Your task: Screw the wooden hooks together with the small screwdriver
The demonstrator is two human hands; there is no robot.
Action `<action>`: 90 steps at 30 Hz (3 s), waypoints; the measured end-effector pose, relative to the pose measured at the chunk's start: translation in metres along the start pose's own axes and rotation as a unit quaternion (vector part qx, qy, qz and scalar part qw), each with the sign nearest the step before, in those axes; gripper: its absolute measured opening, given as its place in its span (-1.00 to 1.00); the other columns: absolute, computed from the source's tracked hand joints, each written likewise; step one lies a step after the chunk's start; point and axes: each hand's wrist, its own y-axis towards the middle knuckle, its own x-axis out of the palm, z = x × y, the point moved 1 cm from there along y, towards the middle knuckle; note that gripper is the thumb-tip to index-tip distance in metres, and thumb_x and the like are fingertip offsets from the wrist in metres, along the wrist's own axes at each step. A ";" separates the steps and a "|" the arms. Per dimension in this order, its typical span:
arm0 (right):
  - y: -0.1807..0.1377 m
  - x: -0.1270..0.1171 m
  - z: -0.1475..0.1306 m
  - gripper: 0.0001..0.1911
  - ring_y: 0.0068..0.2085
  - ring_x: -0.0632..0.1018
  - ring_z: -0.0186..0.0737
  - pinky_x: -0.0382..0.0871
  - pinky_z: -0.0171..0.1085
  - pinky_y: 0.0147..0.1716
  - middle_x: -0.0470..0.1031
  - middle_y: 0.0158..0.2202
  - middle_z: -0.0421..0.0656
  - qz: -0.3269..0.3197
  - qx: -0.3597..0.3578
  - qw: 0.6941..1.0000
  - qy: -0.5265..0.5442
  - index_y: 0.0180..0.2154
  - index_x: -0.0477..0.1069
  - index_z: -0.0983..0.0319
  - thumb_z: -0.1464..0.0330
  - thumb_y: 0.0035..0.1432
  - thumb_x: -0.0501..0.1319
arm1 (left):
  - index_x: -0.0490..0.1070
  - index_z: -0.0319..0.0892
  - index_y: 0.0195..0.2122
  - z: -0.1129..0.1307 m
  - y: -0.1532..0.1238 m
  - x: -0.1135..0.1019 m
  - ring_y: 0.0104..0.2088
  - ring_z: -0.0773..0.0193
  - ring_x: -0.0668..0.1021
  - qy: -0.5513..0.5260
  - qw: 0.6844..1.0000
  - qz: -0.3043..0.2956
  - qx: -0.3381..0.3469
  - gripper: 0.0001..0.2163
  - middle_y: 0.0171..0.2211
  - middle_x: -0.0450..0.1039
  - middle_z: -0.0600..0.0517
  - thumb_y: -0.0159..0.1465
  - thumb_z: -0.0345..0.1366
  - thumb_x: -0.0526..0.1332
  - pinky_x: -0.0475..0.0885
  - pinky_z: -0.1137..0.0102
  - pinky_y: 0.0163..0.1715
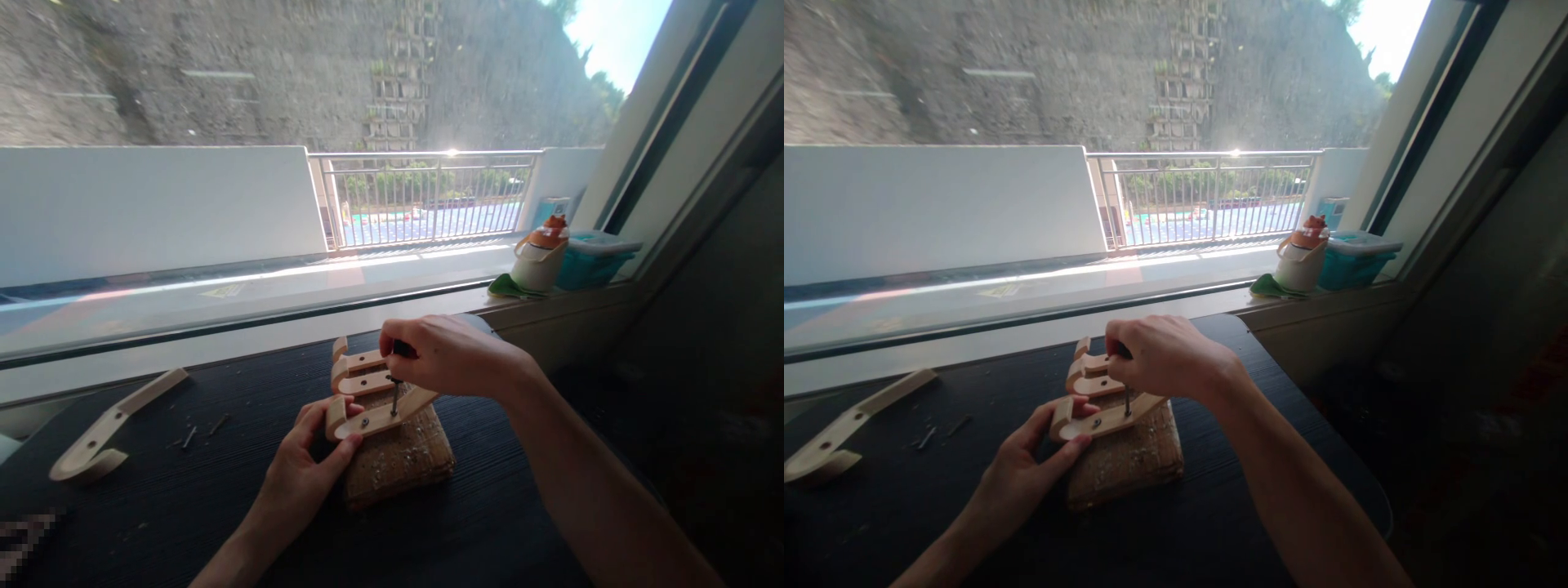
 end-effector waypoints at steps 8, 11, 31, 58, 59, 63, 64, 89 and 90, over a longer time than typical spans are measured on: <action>0.002 0.002 0.004 -0.77 -0.49 0.32 -0.37 -0.01 -0.35 -0.50 0.45 -0.48 -0.23 0.005 0.019 1.000 -0.007 -0.36 0.41 0.20 0.22 0.13 0.08 | 0.43 -0.10 -0.16 0.002 0.001 0.000 -0.04 0.15 0.48 -0.002 1.000 0.006 -0.004 -0.71 -0.08 0.46 0.01 0.11 -0.12 0.22 0.29 0.26 0.08; 0.002 0.004 0.004 -0.74 -0.50 0.33 -0.35 -0.02 -0.34 -0.51 0.45 -0.48 -0.21 0.004 0.025 1.000 -0.013 -0.33 0.40 0.21 0.19 0.13 0.07 | 0.45 -0.10 -0.18 0.003 0.002 0.000 -0.06 0.14 0.49 0.001 1.000 0.015 0.005 -0.71 -0.10 0.47 0.01 0.10 -0.11 0.23 0.30 0.26 0.06; 0.003 0.003 0.003 -0.72 -0.46 0.37 -0.31 -0.01 -0.34 -0.50 0.46 -0.45 -0.17 -0.004 0.026 0.999 -0.021 -0.32 0.39 0.22 0.19 0.17 0.02 | 0.42 -0.11 -0.17 -0.002 0.003 0.001 -0.03 0.14 0.48 0.011 1.000 0.007 0.008 -0.69 -0.09 0.45 0.00 0.11 -0.09 0.21 0.30 0.27 0.07; 0.003 0.008 -0.003 -0.74 -0.46 0.32 -0.34 0.00 -0.35 -0.49 0.44 -0.44 -0.22 0.006 -0.018 0.999 0.031 -0.21 0.32 0.20 0.21 0.20 -0.02 | 0.37 -0.10 -0.13 -0.006 0.003 0.000 -0.02 0.15 0.45 0.011 1.000 -0.011 0.003 -0.67 -0.08 0.43 0.01 0.13 -0.07 0.20 0.26 0.27 0.09; 0.004 0.009 -0.004 -0.75 -0.46 0.33 -0.34 0.01 -0.35 -0.48 0.44 -0.43 -0.22 0.007 -0.023 0.999 0.032 -0.21 0.31 0.20 0.22 0.20 -0.02 | 0.37 -0.10 -0.14 -0.005 0.003 0.000 -0.03 0.16 0.45 0.013 1.000 -0.012 0.002 -0.68 -0.08 0.43 0.01 0.13 -0.07 0.20 0.26 0.27 0.09; 0.007 0.012 -0.002 -0.76 -0.45 0.36 -0.32 0.01 -0.34 -0.48 0.46 -0.42 -0.19 0.013 -0.017 1.000 0.019 -0.27 0.33 0.21 0.22 0.19 0.00 | 0.37 -0.09 -0.14 -0.003 0.003 0.000 -0.01 0.17 0.44 0.012 1.000 -0.011 0.000 -0.69 -0.07 0.42 0.02 0.13 -0.07 0.20 0.25 0.29 0.09; 0.008 0.012 0.000 -0.75 -0.44 0.36 -0.32 0.02 -0.34 -0.48 0.46 -0.42 -0.19 0.013 -0.009 1.000 0.016 -0.27 0.33 0.22 0.21 0.19 0.00 | 0.37 -0.09 -0.14 -0.003 0.003 0.000 -0.01 0.17 0.44 0.011 1.000 -0.011 -0.002 -0.69 -0.06 0.41 0.02 0.13 -0.07 0.19 0.25 0.29 0.09; 0.006 0.006 0.012 -0.82 -0.49 0.32 -0.39 0.03 -0.37 -0.51 0.44 -0.47 -0.22 0.001 0.031 0.999 0.024 -0.37 0.37 0.22 0.26 0.07 0.09 | 0.39 -0.09 -0.14 -0.005 0.004 0.000 -0.01 0.15 0.46 0.017 1.000 -0.007 -0.011 -0.66 -0.06 0.43 0.02 0.11 -0.06 0.20 0.29 0.31 0.07; 0.006 0.006 0.012 -0.81 -0.49 0.32 -0.39 0.03 -0.37 -0.51 0.44 -0.46 -0.22 0.000 0.029 0.999 0.020 -0.36 0.38 0.22 0.25 0.08 0.08 | 0.39 -0.09 -0.14 -0.005 0.004 0.000 -0.02 0.15 0.46 0.018 1.000 -0.006 -0.008 -0.66 -0.06 0.44 0.02 0.11 -0.06 0.21 0.28 0.31 0.07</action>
